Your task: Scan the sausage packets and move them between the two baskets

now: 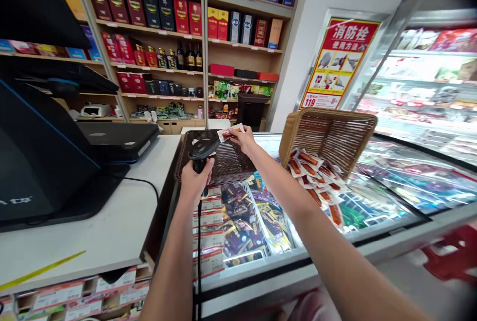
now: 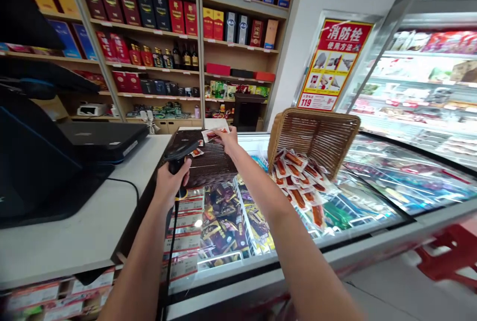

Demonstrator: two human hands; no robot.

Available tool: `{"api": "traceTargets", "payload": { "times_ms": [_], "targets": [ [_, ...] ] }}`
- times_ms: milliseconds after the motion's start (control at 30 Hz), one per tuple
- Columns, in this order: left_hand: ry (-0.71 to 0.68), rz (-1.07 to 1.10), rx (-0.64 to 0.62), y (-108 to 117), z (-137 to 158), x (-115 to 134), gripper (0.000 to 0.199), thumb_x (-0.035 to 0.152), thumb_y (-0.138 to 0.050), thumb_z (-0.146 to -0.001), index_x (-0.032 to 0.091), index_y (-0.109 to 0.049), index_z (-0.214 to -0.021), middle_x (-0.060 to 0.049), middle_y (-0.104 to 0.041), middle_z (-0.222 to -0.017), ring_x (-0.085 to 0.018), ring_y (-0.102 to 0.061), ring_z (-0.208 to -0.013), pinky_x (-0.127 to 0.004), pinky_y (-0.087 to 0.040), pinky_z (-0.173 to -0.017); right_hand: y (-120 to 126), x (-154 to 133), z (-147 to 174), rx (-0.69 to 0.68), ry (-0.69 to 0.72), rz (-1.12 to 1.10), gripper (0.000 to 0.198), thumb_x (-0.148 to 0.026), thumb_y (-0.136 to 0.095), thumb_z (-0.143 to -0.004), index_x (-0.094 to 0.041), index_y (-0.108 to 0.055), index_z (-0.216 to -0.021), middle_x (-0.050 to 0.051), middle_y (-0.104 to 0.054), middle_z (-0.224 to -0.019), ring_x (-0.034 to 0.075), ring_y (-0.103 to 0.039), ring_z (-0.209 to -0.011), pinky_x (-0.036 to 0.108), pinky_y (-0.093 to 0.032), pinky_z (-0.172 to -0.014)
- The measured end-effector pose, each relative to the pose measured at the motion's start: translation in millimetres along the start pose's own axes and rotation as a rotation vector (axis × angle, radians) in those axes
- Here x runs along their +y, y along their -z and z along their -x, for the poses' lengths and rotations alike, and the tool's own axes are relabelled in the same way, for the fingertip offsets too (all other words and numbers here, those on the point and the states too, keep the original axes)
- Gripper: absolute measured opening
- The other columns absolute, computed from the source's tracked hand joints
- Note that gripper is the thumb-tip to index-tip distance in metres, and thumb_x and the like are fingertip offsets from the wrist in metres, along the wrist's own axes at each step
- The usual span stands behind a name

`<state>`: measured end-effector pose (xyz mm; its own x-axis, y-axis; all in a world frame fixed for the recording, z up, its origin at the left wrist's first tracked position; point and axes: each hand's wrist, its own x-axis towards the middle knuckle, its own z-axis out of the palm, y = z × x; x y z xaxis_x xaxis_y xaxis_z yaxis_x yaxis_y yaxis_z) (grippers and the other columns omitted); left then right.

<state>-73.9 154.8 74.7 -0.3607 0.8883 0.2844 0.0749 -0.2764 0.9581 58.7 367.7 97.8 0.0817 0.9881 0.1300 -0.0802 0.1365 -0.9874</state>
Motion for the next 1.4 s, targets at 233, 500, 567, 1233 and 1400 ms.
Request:
{"api": "traceTargets", "payload": {
  "times_ms": [233, 500, 567, 1233, 1400],
  "targets": [
    [-0.010, -0.150, -0.266, -17.9, 5.8, -3.5, 0.050, 0.063, -0.080, -0.073, 0.018, -0.064, -0.088, 0.005, -0.054, -0.054, -0.013, -0.048, -0.048, -0.026, -0.038, -0.050, 83.3, 31.8, 96.6, 0.275, 0.152, -0.515, 0.051, -0.045, -0.090, -0.071, -0.025, -0.048, -0.091, -0.004, -0.066, -0.089, 0.015, -0.074, -0.088, 0.034, -0.066, -0.088],
    [0.004, -0.243, -0.345, -31.3, 9.5, -17.6, 0.048, 0.064, -0.075, -0.077, 0.019, -0.061, -0.081, 0.004, -0.052, -0.050, -0.012, -0.046, -0.046, -0.025, -0.035, -0.048, 89.8, 47.9, 116.0, 0.389, 0.158, -0.491, 0.061, -0.056, -0.093, -0.059, -0.023, -0.050, -0.087, -0.006, -0.064, -0.079, 0.014, -0.068, -0.080, 0.031, -0.062, -0.081],
    [0.003, -0.281, -0.322, -30.7, 7.4, -19.8, 0.047, 0.064, -0.075, -0.076, 0.019, -0.061, -0.078, 0.004, -0.054, -0.050, -0.013, -0.046, -0.046, -0.025, -0.035, -0.048, 86.7, 46.7, 117.3, 0.382, 0.169, -0.504, 0.061, -0.056, -0.093, -0.059, -0.023, -0.050, -0.087, -0.006, -0.065, -0.079, 0.014, -0.068, -0.079, 0.032, -0.061, -0.082],
    [-0.018, -0.351, -0.234, -34.4, 6.8, -21.0, 0.044, 0.062, -0.073, -0.076, 0.023, -0.055, -0.071, 0.003, -0.055, -0.047, -0.014, -0.049, -0.045, -0.026, -0.037, -0.048, 86.1, 41.4, 125.5, 0.390, 0.196, -0.397, 0.062, -0.058, -0.090, -0.058, -0.024, -0.047, -0.086, -0.007, -0.059, -0.075, 0.011, -0.056, -0.070, 0.026, -0.050, -0.070],
    [0.022, -0.319, -0.227, -38.2, 9.8, -16.6, 0.043, 0.061, -0.074, -0.074, 0.022, -0.057, -0.072, 0.003, -0.054, -0.047, -0.015, -0.049, -0.044, -0.026, -0.035, -0.047, 87.0, 41.1, 129.4, 0.385, 0.226, -0.325, 0.057, -0.057, -0.088, -0.062, -0.024, -0.047, -0.084, -0.007, -0.057, -0.074, 0.011, -0.052, -0.069, 0.025, -0.047, -0.070]
  ]
}}
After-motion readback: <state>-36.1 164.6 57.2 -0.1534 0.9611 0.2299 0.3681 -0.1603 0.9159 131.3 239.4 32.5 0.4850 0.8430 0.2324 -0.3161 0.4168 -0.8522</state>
